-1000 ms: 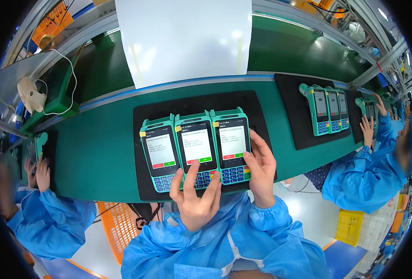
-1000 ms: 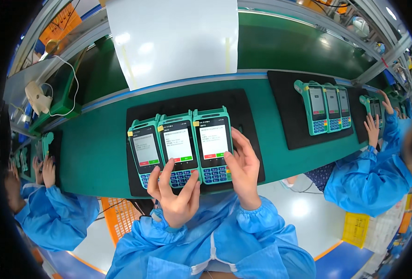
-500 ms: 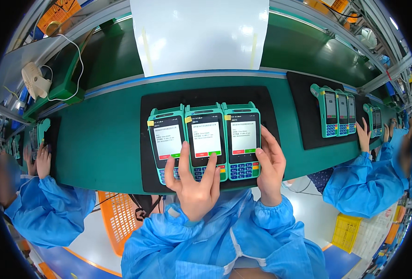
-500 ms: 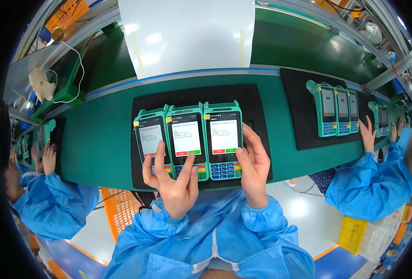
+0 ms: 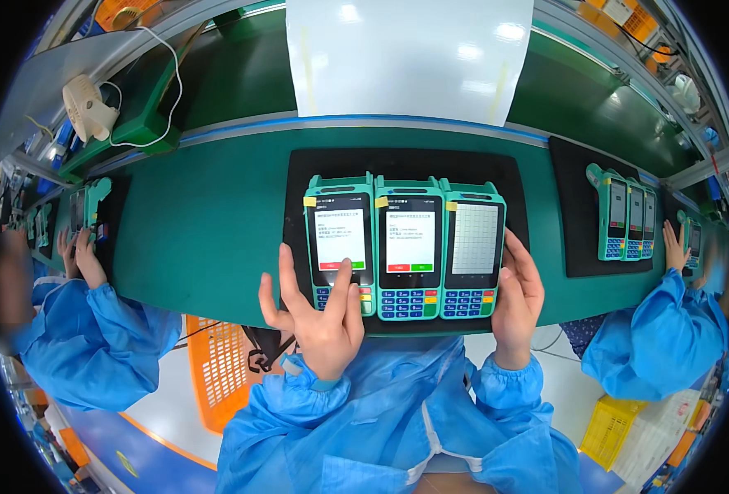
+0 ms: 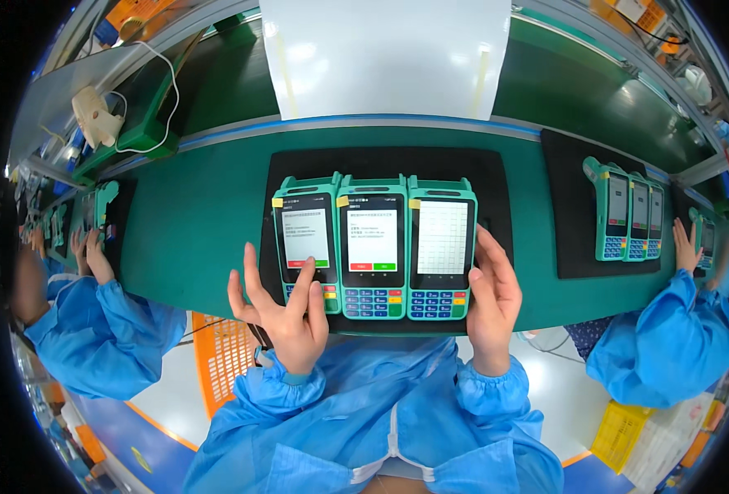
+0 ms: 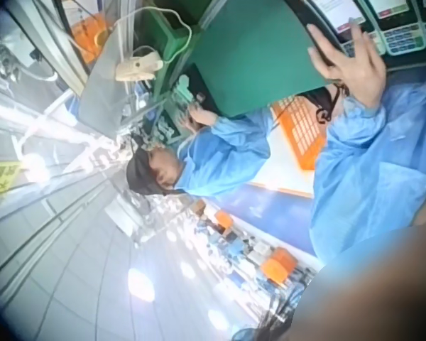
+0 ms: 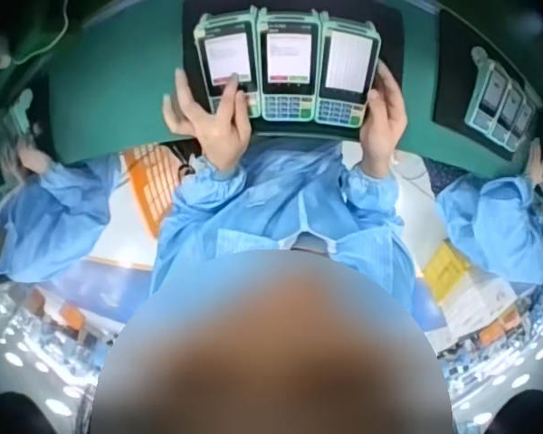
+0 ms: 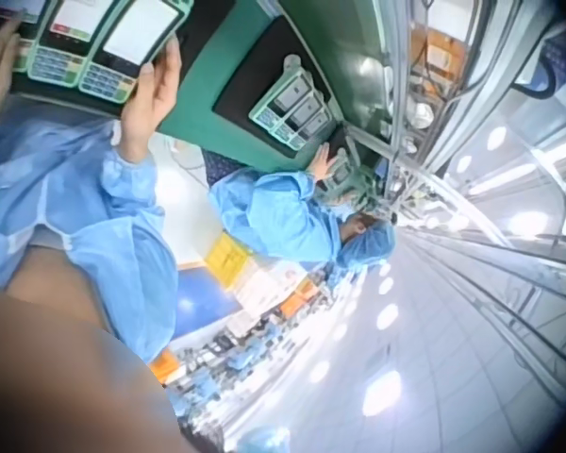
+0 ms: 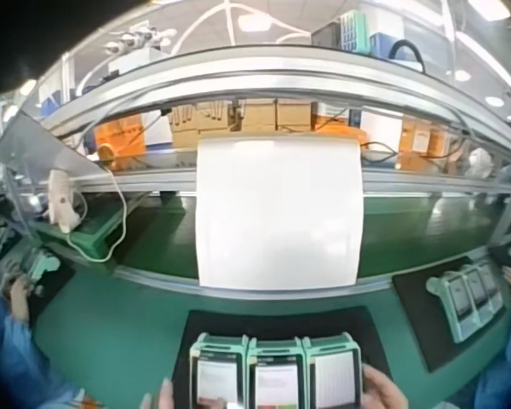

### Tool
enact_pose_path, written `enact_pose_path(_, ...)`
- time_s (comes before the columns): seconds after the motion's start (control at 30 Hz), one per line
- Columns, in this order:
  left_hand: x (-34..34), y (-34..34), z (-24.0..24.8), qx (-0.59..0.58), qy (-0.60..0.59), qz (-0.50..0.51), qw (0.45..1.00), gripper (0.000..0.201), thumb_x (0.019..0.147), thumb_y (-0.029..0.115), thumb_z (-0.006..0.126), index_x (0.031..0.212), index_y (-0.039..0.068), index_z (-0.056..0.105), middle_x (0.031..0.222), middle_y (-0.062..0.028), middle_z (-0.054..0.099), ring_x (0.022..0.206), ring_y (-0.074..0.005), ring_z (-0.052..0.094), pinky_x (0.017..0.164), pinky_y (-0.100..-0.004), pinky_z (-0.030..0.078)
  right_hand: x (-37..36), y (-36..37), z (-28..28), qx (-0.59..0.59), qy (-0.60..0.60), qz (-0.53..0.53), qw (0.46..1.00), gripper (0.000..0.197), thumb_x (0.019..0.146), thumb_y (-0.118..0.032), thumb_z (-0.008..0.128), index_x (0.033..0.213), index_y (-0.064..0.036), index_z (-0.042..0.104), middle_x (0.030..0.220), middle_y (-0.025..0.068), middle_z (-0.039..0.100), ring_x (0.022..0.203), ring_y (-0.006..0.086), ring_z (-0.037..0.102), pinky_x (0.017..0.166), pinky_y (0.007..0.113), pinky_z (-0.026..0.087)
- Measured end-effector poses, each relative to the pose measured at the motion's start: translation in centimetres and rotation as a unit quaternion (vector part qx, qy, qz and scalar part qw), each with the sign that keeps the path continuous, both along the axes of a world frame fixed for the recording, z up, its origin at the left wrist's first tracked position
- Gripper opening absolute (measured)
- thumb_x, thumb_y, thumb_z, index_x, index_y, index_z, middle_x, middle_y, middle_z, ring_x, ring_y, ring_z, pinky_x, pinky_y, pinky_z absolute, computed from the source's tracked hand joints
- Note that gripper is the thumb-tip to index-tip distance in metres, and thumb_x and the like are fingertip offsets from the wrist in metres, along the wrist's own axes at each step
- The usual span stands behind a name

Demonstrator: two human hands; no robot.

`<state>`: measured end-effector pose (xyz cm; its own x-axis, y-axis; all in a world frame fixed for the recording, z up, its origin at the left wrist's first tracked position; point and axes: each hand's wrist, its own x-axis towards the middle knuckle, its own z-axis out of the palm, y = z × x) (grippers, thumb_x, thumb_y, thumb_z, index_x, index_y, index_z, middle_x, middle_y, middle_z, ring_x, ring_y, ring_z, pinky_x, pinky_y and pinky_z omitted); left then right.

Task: The person tests and configures several handheld electronic devices by hand on a factory assembly line.

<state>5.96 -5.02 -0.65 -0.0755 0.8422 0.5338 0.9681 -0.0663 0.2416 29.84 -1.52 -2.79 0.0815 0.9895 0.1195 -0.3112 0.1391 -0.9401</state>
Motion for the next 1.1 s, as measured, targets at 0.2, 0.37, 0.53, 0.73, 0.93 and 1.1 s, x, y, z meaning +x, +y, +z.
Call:
enact_pose_path(0.2, 0.7, 0.3, 0.9, 0.034, -0.008, -0.019, 0.999, 0.026, 0.083, 0.014, 0.069, 0.108, 0.009, 0.075, 0.146, -0.038, 0.034, 0.137, -0.0491, 0.018, 0.112, -0.0518, 0.012, -0.2, 0.5, 1.3, -0.001, -0.097, -0.052, 0.994, 0.042, 0.099, -0.004, 0.044, 0.14, 0.0033, 0.046, 0.14, 0.0178, 0.052, 0.13, 0.0262, 0.049, 0.109, 0.038, 0.04)
enact_pose_path(0.37, 2.4, 2.1, 2.6, -0.007, -0.023, -0.04, 0.999, 0.027, 0.083, 0.013, 0.07, 0.109, 0.01, 0.074, 0.151, -0.0361, 0.026, 0.136, -0.0514, 0.012, 0.112, -0.0516, 0.013, -0.3, 1.9, 3.3, 0.067, -0.328, -0.07, 0.94, 0.036, 0.094, -0.002, 0.049, 0.128, 0.0005, 0.06, 0.146, 0.0172, 0.044, 0.131, 0.0301, 0.048, 0.107, 0.036, 0.039)
enact_pose_path(0.53, 6.1, 5.0, 3.1, 0.01, -0.065, -0.079, 0.995, 0.027, 0.084, 0.015, 0.069, 0.111, 0.016, 0.073, 0.157, -0.0254, 0.024, 0.138, -0.0516, 0.013, 0.108, -0.0623, 0.018, -2.4, 3.7, 3.9, 0.141, -0.553, -0.107, 0.814, 0.028, 0.093, -0.009, 0.058, 0.117, -0.0133, 0.071, 0.15, 0.022, 0.036, 0.141, 0.0451, 0.026, 0.114, 0.052, 0.025)
enact_pose_path(0.73, 7.2, 6.4, 2.8, -0.022, -0.052, -0.046, 0.997, 0.027, 0.086, 0.018, 0.068, 0.113, 0.017, 0.073, 0.158, -0.0214, 0.024, 0.141, -0.0507, 0.012, 0.108, -0.0671, 0.017, -2.8, 4.0, 4.0, 0.13, -0.598, -0.122, 0.781, 0.028, 0.092, -0.008, 0.06, 0.115, -0.017, 0.073, 0.153, 0.0231, 0.032, 0.143, 0.0482, 0.017, 0.114, 0.054, 0.021)
enact_pose_path(0.93, 4.5, 5.7, 2.7, -0.012, -0.003, 0.026, 1.0, 0.025, 0.088, 0.018, 0.067, 0.113, 0.017, 0.072, 0.158, -0.0204, 0.022, 0.14, -0.0518, 0.013, 0.108, -0.0673, 0.018, -0.8, 3.4, 3.8, 0.082, -0.586, -0.158, 0.79, 0.027, 0.095, -0.007, 0.057, 0.114, -0.0167, 0.073, 0.154, 0.0215, 0.031, 0.144, 0.0467, 0.013, 0.114, 0.054, 0.021)
enact_pose_path(1.1, 3.6, 5.5, 2.3, -0.017, -0.011, -0.019, 1.0, 0.026, 0.087, 0.014, 0.068, 0.113, 0.016, 0.072, 0.155, -0.0227, 0.025, 0.137, -0.053, 0.015, 0.109, -0.0634, 0.018, -0.6, 2.7, 3.3, 0.072, -0.566, -0.143, 0.808, 0.028, 0.094, -0.005, 0.056, 0.114, -0.0159, 0.073, 0.154, 0.0213, 0.03, 0.145, 0.0465, 0.011, 0.115, 0.055, 0.019)
